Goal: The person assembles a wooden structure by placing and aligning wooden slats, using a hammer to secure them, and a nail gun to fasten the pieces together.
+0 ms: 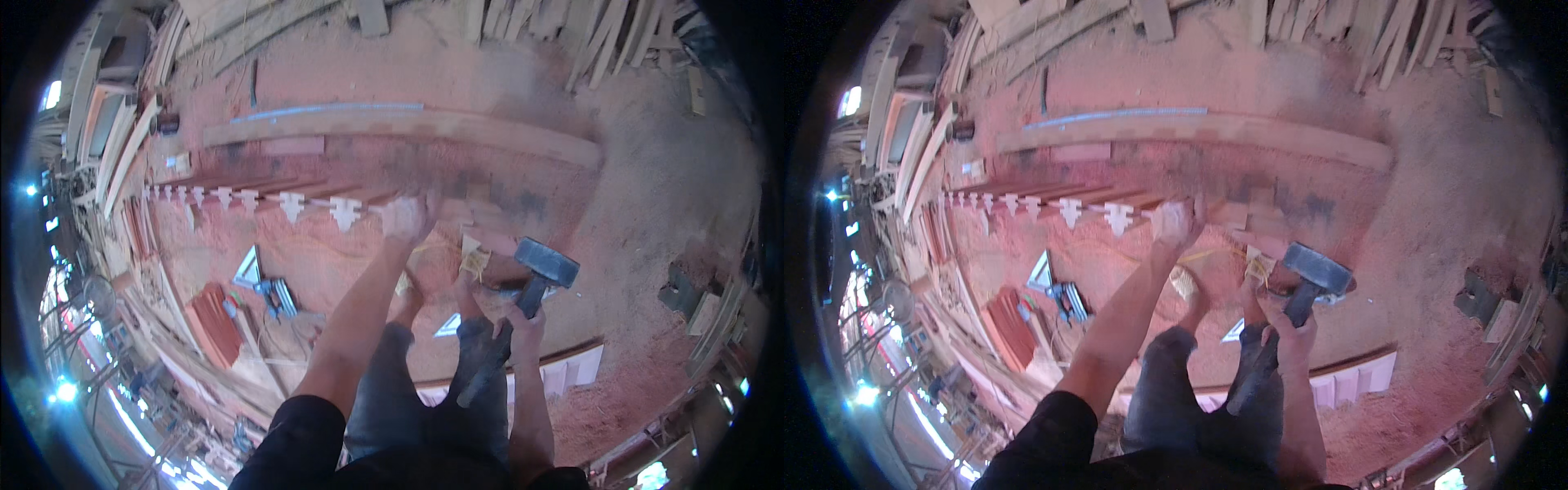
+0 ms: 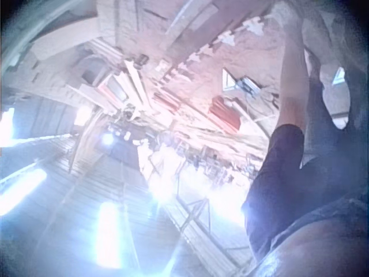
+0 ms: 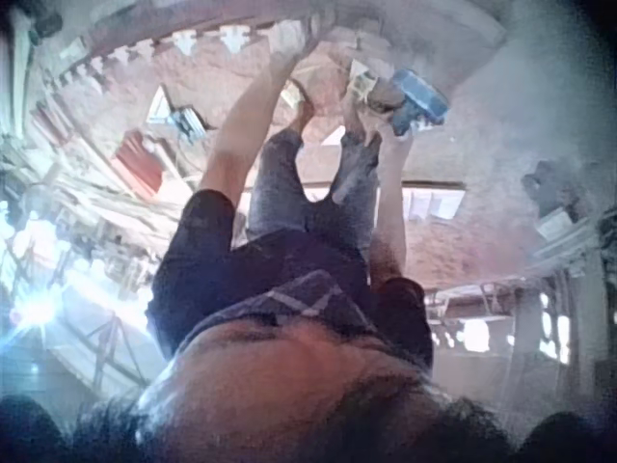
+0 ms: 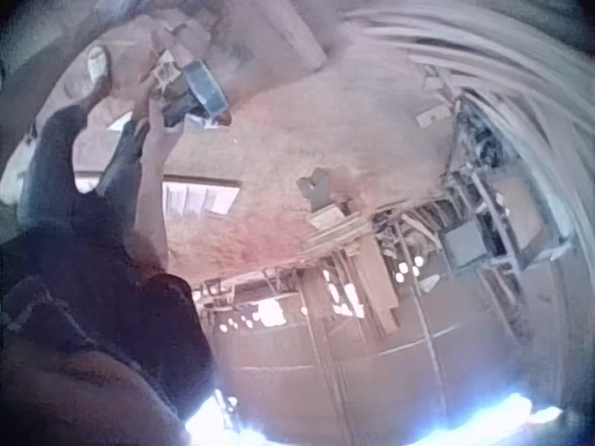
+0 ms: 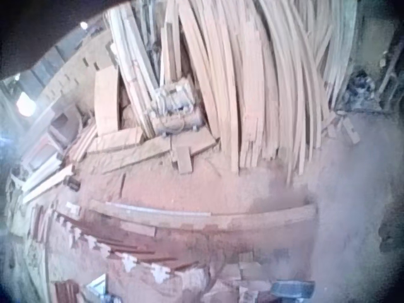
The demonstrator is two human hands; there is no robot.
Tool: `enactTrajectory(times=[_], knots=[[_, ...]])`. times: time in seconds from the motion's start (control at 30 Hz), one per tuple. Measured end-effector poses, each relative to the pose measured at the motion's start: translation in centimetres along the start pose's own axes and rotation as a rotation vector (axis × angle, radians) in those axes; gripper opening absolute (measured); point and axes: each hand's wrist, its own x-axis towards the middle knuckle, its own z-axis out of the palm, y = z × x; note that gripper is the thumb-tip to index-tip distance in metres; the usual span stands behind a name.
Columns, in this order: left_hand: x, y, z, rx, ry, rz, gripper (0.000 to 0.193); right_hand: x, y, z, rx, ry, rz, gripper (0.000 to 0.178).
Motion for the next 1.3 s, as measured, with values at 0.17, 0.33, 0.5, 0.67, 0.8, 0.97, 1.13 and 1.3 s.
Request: enactTrajectory(times=[0.17, 0.33, 0.5, 0.67, 0.8, 0.97, 1.13, 1.3], knots=[[-2.6, -0.5, 0.2, -0.041, 0.089, 0.011, 0.035, 0.5, -0.8, -0.6, 0.237, -0.042, 0.137, 0.026], [-2.7, -0.3, -0.4, -0.155, 0.13, -0.008, 0.034, 3.0, -2.5, 0.7, 0.374, -0.063, 0.33, 0.028], [-2.6, -0.7, 0.1, -0.126, 0.098, -0.025, 0.028, 6.0, -3.3, 1.5, 0.258, -0.047, 0.361, 0.026], [-2.6, -1.0, 0.2, -0.162, 0.127, 0.01, 0.027, 7.1, -6.5, 3.3, -0.029, -0.089, 0.402, 0.023], [-2.8, -1.1, -0.1, -0.224, 0.108, 0.015, 0.027, 6.2, -6.5, 7.9, 0.043, -0.236, 0.502, 0.02], [-2.6, -1.2, -0.1, -0.222, 0.057, 0.029, 0.029, 6.8, -8.0, 7.1, 0.087, -0.159, 0.563, 0.024], [-2.6, -1.2, -0.5, -0.218, 0.044, 0.017, 0.028, 7.0, -8.0, 7.7, 0.133, 0.074, 0.563, 0.022], [-2.4, -1.0, -0.8, -0.221, 0.02, 0.035, 0.031, 7.4, -7.1, 9.2, -0.012, -0.182, 0.543, 0.025]])
